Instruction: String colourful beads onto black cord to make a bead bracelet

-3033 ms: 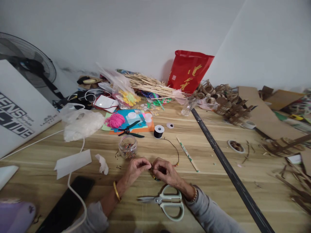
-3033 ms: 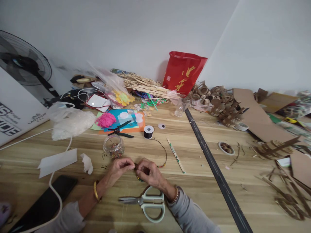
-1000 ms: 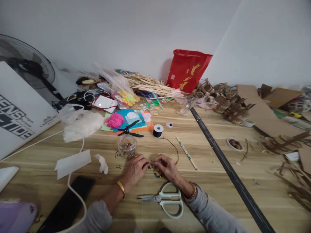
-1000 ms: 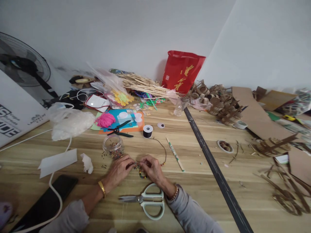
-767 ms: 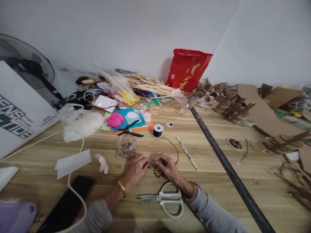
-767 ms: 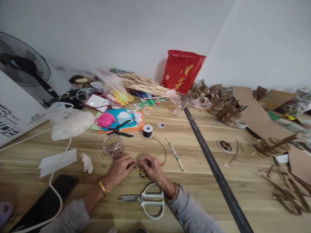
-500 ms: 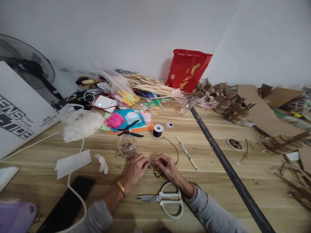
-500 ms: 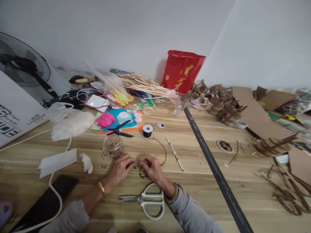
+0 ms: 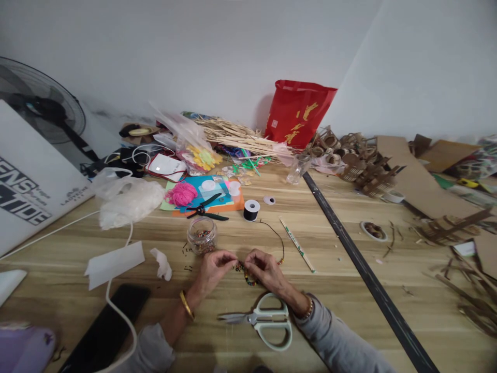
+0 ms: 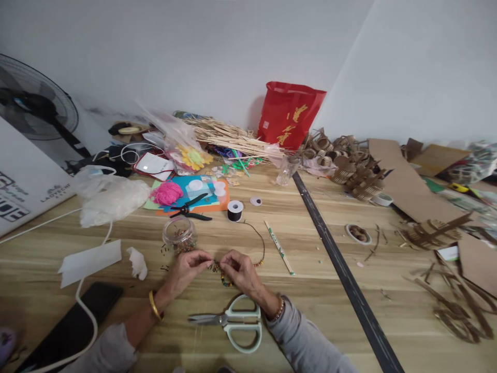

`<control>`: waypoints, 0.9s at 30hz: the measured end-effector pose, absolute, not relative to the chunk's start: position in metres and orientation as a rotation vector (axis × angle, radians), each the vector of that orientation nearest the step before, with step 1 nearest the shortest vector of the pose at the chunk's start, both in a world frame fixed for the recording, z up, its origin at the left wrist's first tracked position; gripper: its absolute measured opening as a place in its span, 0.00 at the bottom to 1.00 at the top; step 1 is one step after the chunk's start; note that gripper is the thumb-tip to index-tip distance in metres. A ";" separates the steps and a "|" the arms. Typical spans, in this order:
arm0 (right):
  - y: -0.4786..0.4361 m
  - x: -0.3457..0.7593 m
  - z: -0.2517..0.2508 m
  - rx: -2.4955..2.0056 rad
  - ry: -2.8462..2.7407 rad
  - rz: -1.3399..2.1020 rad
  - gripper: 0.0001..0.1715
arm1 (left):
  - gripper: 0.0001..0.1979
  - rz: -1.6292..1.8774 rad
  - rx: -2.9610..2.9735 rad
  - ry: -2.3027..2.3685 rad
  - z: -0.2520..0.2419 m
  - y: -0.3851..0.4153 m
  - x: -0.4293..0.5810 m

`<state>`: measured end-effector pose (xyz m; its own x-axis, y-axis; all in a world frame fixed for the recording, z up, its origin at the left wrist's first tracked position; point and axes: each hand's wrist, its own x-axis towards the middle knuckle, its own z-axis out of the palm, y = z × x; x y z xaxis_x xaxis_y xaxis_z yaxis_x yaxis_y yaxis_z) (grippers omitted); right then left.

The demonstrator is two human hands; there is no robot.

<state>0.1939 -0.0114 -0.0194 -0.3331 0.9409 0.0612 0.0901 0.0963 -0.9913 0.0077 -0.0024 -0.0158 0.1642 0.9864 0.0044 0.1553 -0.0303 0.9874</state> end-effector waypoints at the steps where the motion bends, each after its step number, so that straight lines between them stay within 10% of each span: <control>1: -0.012 0.194 -0.020 -1.038 -1.573 1.341 0.22 | 0.06 1.012 1.396 1.176 -0.015 -0.002 0.008; 27: -0.013 0.193 -0.013 -1.065 -1.695 1.211 0.18 | 0.05 0.945 1.445 1.071 -0.006 -0.004 0.007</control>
<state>0.1933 -0.0129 -0.0132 -0.3440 0.9311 0.1214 0.1870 0.1946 -0.9629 0.0067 -0.0038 -0.0060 0.2856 0.9583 0.0061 0.1253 -0.0436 0.9912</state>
